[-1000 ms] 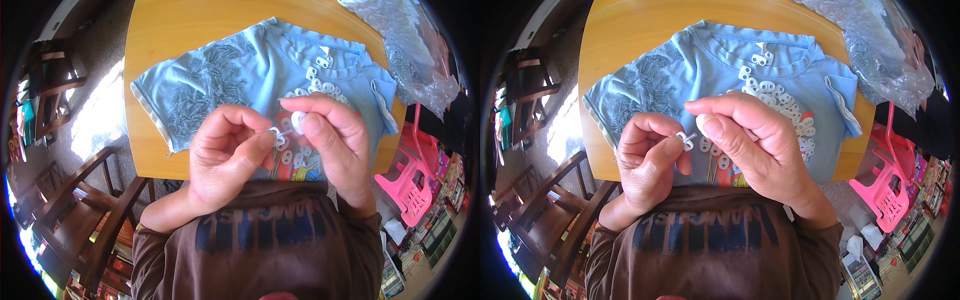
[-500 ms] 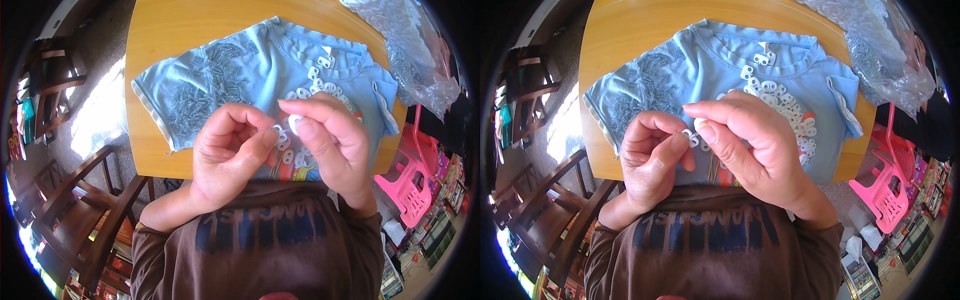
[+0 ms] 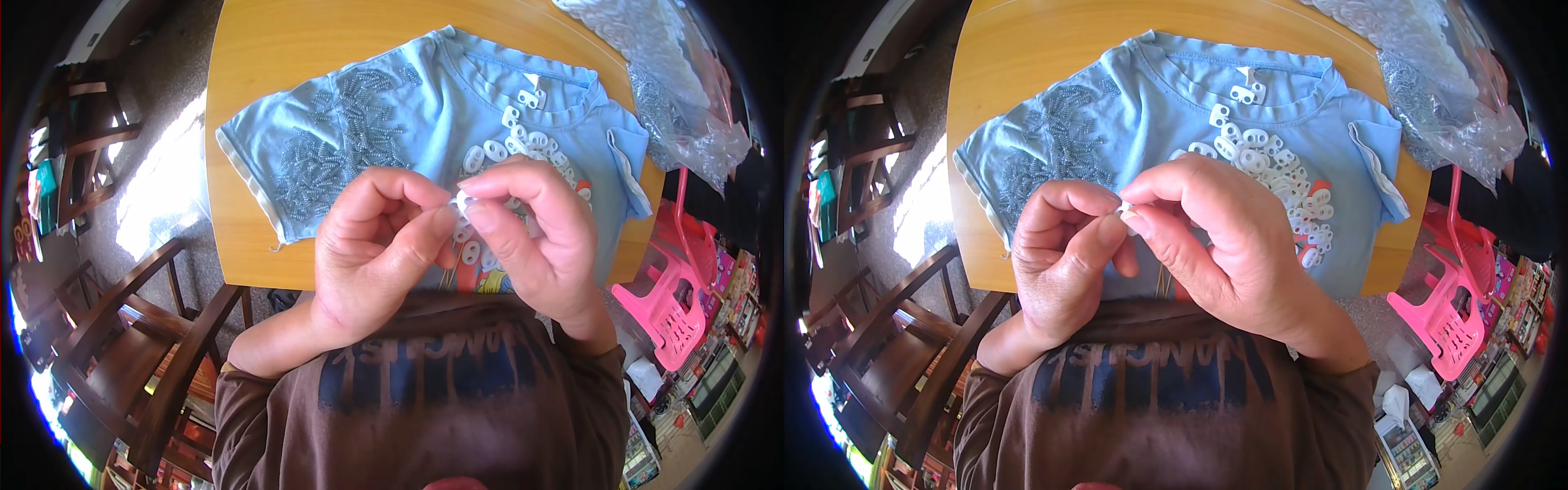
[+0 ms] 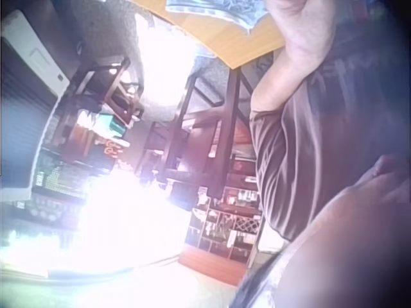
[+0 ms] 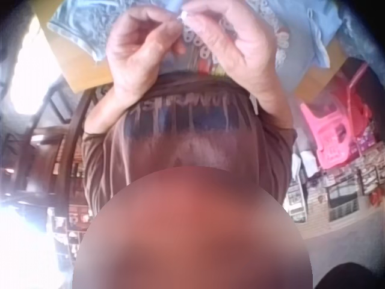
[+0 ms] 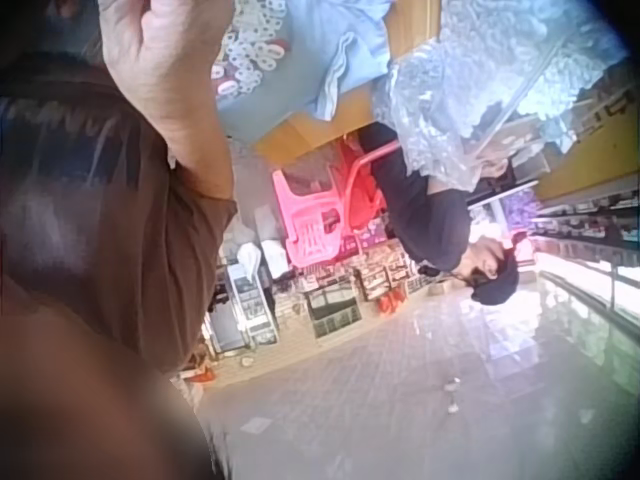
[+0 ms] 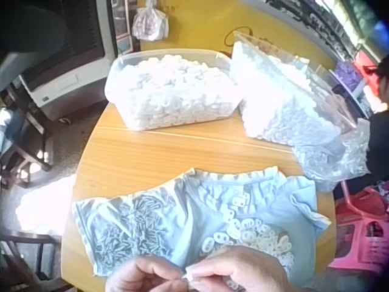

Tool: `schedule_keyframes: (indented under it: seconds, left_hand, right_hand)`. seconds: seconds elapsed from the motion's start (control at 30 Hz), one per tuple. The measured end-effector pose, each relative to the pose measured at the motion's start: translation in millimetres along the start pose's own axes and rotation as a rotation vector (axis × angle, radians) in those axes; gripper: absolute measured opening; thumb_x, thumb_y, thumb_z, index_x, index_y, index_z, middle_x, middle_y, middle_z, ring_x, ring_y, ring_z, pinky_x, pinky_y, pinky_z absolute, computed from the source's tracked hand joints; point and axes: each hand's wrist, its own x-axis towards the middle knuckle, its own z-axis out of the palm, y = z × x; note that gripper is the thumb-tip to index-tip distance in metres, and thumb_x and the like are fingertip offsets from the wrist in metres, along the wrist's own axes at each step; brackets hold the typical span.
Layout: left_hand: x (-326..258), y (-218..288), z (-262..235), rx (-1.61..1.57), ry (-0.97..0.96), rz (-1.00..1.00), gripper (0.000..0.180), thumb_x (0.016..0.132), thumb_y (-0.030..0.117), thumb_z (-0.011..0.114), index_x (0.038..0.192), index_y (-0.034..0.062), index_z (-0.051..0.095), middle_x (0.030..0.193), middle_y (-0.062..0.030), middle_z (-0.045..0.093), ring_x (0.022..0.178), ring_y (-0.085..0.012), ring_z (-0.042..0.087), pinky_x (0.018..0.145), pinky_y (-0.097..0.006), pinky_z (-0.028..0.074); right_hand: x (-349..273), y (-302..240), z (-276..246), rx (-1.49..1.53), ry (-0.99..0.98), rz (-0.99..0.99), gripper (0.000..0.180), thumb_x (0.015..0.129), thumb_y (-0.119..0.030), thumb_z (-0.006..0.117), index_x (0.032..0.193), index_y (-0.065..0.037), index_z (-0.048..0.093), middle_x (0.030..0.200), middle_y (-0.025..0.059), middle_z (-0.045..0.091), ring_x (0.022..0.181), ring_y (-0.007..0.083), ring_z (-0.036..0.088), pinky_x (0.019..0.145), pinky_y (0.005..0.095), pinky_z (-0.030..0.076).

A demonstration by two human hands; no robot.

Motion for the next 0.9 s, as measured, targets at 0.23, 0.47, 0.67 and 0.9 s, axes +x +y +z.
schedule_keyframes:
  seconds: [0.23, 0.47, 0.67, 0.9]
  left_hand:
    - [-1.8, -1.9, 0.9, -0.093, 0.003, 0.043, 0.013, 0.083, 0.001, 0.056, 0.094, 0.0006, 0.049, 0.084, -0.0080, 0.058, 0.062, -0.0121, 0.056, 0.054, -0.023, 0.047]
    - [-1.8, -1.0, -0.6, -0.169, -0.112, 0.039, 0.021, 0.087, -0.001, 0.051, 0.108, -0.0018, 0.047, 0.091, -0.0099, 0.058, 0.072, -0.0117, 0.057, 0.066, -0.026, 0.051]
    - [-2.6, -1.6, -5.9, -0.160, -0.260, 0.080, 0.037, 0.088, -0.003, 0.048, 0.124, -0.0023, 0.040, 0.101, -0.0128, 0.057, 0.077, -0.0138, 0.058, 0.070, -0.027, 0.051]
    - [-3.4, 0.3, -5.4, -0.056, -0.266, 0.129, 0.035, 0.087, -0.006, 0.049, 0.121, -0.0043, 0.044, 0.100, -0.0128, 0.058, 0.077, -0.0146, 0.059, 0.069, -0.027, 0.052]
  right_hand:
    - [-1.3, -3.4, -2.3, 0.001, -0.036, -0.055, 0.026, 0.079, -0.003, 0.061, 0.104, 0.000, 0.055, 0.078, 0.0079, 0.057, 0.062, 0.0168, 0.054, 0.054, 0.0264, 0.042]
    - [-1.3, -5.5, -1.5, -0.105, -0.061, -0.077, 0.033, 0.079, -0.006, 0.061, 0.110, 0.000, 0.054, 0.094, 0.0087, 0.054, 0.079, 0.0165, 0.051, 0.065, 0.0266, 0.041]
    - [1.5, -0.5, -3.1, -0.046, -0.046, -0.191, 0.033, 0.077, -0.001, 0.062, 0.109, 0.002, 0.052, 0.088, 0.0088, 0.060, 0.069, 0.0185, 0.055, 0.058, 0.0276, 0.045]
    - [-2.5, 4.4, -1.5, 0.040, -0.056, -0.187, 0.031, 0.081, -0.003, 0.058, 0.111, 0.002, 0.051, 0.090, 0.0088, 0.060, 0.067, 0.0169, 0.054, 0.058, 0.0277, 0.044]
